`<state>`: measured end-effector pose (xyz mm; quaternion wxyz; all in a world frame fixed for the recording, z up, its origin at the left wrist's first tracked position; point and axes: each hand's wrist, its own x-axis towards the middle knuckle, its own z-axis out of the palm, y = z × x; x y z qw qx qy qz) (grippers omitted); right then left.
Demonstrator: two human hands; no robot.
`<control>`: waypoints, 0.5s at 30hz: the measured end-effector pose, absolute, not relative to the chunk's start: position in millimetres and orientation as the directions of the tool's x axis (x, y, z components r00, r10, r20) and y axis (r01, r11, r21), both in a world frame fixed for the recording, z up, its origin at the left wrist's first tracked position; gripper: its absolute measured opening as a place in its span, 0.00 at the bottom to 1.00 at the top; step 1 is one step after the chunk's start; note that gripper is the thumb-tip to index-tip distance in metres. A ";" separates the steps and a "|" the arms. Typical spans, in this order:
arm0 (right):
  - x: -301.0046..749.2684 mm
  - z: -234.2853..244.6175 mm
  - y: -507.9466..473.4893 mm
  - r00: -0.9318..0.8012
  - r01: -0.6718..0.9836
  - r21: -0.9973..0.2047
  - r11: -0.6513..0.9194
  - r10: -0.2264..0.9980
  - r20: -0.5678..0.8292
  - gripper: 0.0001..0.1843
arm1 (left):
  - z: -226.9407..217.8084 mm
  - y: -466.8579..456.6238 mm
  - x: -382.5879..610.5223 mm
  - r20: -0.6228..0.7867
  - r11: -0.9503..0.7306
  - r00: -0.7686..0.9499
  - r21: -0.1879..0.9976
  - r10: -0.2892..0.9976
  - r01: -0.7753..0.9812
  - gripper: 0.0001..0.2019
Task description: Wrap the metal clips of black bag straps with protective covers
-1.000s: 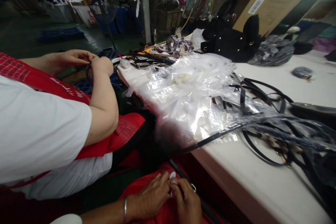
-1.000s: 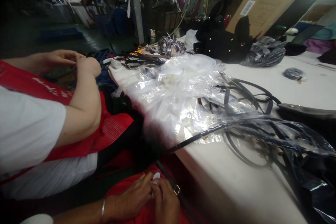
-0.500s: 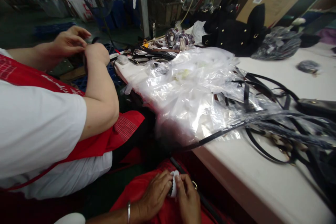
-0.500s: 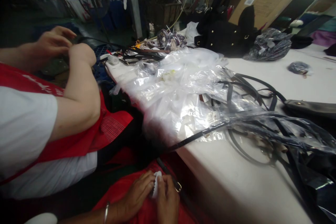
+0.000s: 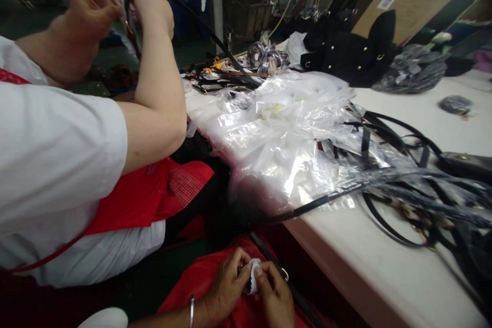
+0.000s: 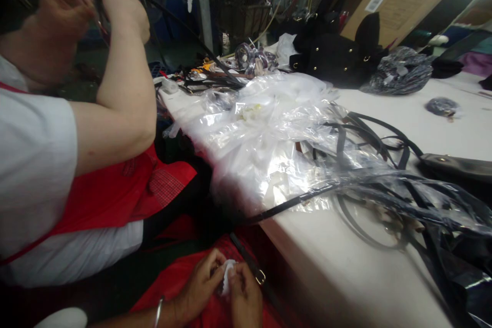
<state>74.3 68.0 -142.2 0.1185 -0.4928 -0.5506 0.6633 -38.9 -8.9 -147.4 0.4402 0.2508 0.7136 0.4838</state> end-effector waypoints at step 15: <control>76.3 -155.2 71.4 -0.471 0.384 -0.783 -0.490 0.626 -0.622 0.19 | -141.8 -17.7 -41.0 -0.319 0.409 -0.435 0.903 0.842 0.129 0.13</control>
